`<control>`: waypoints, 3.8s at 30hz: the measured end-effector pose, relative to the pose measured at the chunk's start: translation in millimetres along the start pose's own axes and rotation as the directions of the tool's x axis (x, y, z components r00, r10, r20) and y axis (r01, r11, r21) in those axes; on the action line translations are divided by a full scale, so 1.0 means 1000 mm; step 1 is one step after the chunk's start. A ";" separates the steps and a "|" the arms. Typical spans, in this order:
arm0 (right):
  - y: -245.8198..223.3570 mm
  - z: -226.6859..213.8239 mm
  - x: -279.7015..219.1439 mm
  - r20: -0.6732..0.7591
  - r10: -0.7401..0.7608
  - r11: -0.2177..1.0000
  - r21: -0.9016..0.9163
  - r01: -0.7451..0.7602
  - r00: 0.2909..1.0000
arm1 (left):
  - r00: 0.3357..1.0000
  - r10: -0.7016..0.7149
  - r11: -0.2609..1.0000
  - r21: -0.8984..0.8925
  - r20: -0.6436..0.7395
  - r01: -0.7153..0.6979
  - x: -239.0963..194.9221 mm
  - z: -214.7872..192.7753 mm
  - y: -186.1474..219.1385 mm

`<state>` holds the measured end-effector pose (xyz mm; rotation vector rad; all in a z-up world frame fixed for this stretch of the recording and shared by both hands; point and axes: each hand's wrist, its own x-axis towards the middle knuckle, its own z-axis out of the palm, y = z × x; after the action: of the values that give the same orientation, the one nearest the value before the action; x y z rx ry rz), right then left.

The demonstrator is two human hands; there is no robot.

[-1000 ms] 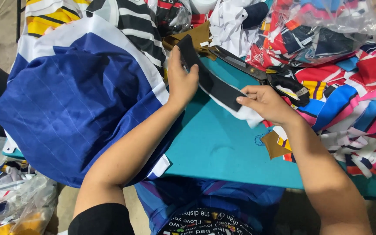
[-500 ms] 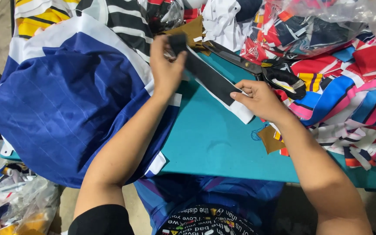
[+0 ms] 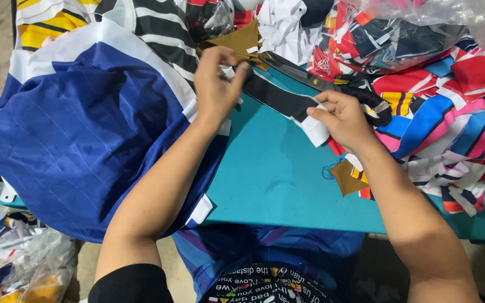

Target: Sorting, folding, and trimming fabric strips at a workstation in a garment factory.

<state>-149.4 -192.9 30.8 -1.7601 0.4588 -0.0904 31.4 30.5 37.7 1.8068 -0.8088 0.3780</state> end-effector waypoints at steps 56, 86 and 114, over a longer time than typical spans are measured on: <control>-0.003 0.036 -0.008 -0.114 -0.367 0.903 0.194 0.383 0.923 | 0.911 0.249 0.865 -0.498 0.330 -0.057 -0.035 0.024 0.057; -0.027 -0.012 -0.023 -0.200 -0.432 0.897 0.007 0.442 0.879 | 0.795 0.081 0.830 -0.482 0.602 0.280 -0.008 -0.003 0.047; 0.001 -0.106 -0.110 -0.315 -0.214 0.927 -0.363 0.091 0.925 | 0.547 -0.104 0.933 -0.109 0.830 0.343 -0.034 -0.059 0.038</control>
<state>-283.0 -252.2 76.6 -2.1350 0.6200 -0.4685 -12.0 89.0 66.3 1.7639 -1.1563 -0.8042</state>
